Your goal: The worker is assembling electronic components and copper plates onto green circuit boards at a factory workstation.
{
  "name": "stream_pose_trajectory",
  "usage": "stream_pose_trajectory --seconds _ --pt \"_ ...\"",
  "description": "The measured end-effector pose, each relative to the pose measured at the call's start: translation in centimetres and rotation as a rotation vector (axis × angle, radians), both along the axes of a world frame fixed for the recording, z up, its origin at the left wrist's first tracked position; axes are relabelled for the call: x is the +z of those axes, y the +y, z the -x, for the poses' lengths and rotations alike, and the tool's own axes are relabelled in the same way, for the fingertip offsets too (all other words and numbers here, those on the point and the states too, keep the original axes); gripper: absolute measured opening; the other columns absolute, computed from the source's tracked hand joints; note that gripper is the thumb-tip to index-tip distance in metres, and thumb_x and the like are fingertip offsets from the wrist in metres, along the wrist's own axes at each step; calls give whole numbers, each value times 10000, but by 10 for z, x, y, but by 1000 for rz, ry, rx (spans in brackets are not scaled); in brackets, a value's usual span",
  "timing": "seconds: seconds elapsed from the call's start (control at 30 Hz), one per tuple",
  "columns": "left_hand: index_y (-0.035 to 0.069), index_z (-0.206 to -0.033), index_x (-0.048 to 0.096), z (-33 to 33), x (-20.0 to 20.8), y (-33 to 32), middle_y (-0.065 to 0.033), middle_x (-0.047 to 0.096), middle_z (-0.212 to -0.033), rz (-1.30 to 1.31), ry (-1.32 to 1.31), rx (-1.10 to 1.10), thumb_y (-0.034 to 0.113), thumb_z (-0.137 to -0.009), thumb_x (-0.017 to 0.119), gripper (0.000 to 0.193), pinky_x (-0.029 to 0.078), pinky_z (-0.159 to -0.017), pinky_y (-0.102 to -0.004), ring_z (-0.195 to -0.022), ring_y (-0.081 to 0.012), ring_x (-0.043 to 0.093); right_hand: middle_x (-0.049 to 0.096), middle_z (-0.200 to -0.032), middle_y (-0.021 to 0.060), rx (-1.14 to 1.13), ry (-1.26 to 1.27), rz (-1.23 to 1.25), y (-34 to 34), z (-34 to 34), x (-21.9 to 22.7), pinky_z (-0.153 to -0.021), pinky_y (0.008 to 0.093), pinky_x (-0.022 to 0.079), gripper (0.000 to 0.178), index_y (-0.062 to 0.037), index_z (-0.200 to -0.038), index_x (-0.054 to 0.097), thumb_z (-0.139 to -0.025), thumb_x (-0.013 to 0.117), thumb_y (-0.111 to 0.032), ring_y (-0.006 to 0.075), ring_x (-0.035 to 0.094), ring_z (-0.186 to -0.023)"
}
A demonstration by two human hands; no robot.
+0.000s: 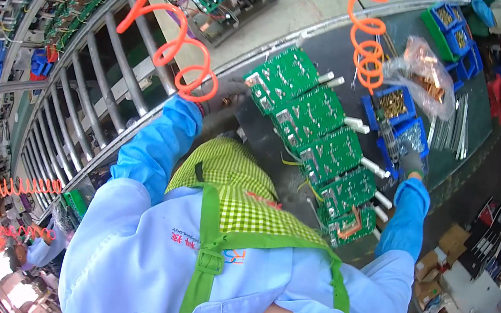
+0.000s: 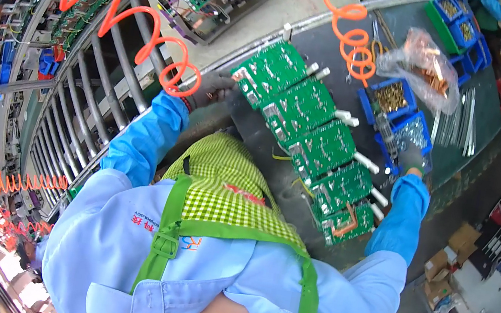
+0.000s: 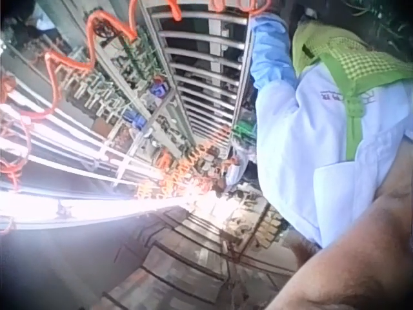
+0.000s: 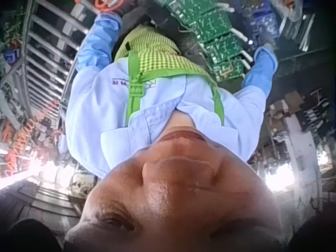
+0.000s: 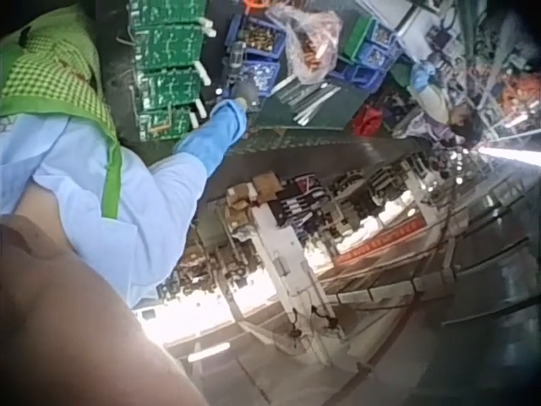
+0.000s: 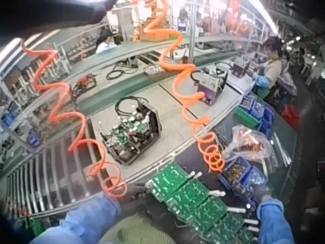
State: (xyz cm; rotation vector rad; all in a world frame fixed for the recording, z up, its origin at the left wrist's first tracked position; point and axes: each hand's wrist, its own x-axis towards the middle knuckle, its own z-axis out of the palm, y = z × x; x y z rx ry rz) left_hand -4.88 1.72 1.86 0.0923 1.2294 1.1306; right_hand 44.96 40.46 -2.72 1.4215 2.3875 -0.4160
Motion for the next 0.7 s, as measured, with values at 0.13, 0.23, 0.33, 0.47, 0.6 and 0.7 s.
stream_pose_trajectory --seconds 0.13,0.23,0.33,0.47,0.6,0.7 --pt "54 -979 590 1 -42 -24 53 550 -723 -176 499 -132 147 -891 541 137 407 -487 -168 -590 -17 497 553 -1179 244 -107 43 90 1 26 4 -940 426 416 456 -56 -1197 548 -785 606 -241 398 517 -1106" --pt "87 -933 619 0 14 -10 69 523 -692 -533 1159 -497 222 -893 536 164 397 -523 -196 -601 -19 465 578 -1129 237 -95 -25 -4 -6 9 0 -924 434 422 441 -31 -1168 561 -784 610 -243 399 534 -1068" --pt "112 -898 611 0 5 -15 54 515 -692 20 532 -309 270 -875 571 165 388 -504 -198 -559 -26 421 587 -1099 232 -105 24 -31 -6 16 -4 -898 443 434 377 -44 -1122 591 -788 582 -218 400 549 -1024" --pt "101 -883 582 -7 14 -4 40 520 -707 226 64 16 241 -854 615 147 357 -426 -156 -537 -19 426 626 -975 211 -152 181 -179 -6 -2 5 -863 459 452 269 -79 -1020 641 -776 576 -170 390 581 -949" --pt "103 -825 600 -5 12 -1 48 488 -649 169 54 -20 291 -871 601 194 301 -415 -145 -514 -23 428 636 -936 196 -274 384 -343 4 -9 73 -788 405 488 255 -45 -1002 630 -785 595 -175 351 609 -898" --pt "66 -857 559 0 15 -3 26 500 -700 176 -29 -27 209 -866 602 149 352 -403 -136 -516 -30 444 643 -899 162 -228 906 -390 -54 85 203 -719 347 489 228 -25 -1015 610 -804 600 -109 254 634 -835"
